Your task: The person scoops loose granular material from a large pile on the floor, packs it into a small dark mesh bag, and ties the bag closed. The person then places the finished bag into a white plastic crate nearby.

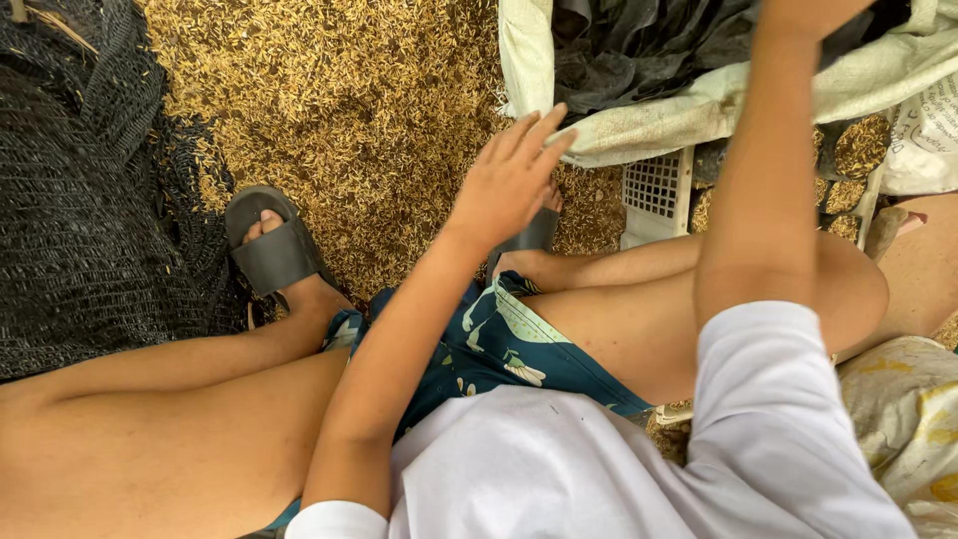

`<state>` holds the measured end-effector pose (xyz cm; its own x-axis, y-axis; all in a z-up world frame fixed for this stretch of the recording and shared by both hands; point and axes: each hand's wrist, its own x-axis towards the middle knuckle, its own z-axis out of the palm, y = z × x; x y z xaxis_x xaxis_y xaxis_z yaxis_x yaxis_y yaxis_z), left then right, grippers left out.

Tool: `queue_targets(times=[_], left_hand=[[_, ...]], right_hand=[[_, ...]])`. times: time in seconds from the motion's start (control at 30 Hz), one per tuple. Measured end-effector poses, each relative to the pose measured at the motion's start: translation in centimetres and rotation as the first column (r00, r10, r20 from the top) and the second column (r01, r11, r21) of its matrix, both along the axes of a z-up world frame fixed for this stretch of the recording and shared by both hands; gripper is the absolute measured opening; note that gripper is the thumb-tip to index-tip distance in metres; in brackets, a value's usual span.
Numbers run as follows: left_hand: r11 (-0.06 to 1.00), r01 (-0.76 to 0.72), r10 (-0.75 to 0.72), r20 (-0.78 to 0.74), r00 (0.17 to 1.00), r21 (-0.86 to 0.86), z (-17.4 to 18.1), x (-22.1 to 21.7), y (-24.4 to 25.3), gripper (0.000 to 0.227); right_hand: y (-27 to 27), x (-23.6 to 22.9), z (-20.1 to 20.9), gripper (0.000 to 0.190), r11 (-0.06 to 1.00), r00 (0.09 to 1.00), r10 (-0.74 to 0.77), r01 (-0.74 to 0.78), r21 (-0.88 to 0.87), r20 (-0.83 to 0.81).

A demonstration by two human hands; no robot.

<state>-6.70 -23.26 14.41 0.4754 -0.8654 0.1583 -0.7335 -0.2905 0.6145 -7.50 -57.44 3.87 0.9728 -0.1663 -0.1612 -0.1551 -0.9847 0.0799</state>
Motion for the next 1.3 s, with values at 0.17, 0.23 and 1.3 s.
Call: queue_targets(times=[0.17,0.23,1.3], left_hand=[[0.985,-0.045,0.022,0.135,0.991,0.165,-1.0,-1.7,-1.8,0.066],[0.967,-0.090,0.047,0.178,0.983,0.239,-1.8,-1.7,-2.0,0.054],[0.565,-0.811,-0.053,-0.988,0.148,-0.152,-4.5,5.0,4.1,0.058]], right_hand=[[-0.8,-0.5,-0.1,0.027,1.000,1.000,-0.021,0.021,0.014,-0.003],[-1.0,-0.2,-0.8,0.028,1.000,1.000,-0.001,0.001,0.007,-0.003],[18.4,5.6,11.7,0.046,-0.148,0.945,-0.271,0.149,0.978,-0.185]])
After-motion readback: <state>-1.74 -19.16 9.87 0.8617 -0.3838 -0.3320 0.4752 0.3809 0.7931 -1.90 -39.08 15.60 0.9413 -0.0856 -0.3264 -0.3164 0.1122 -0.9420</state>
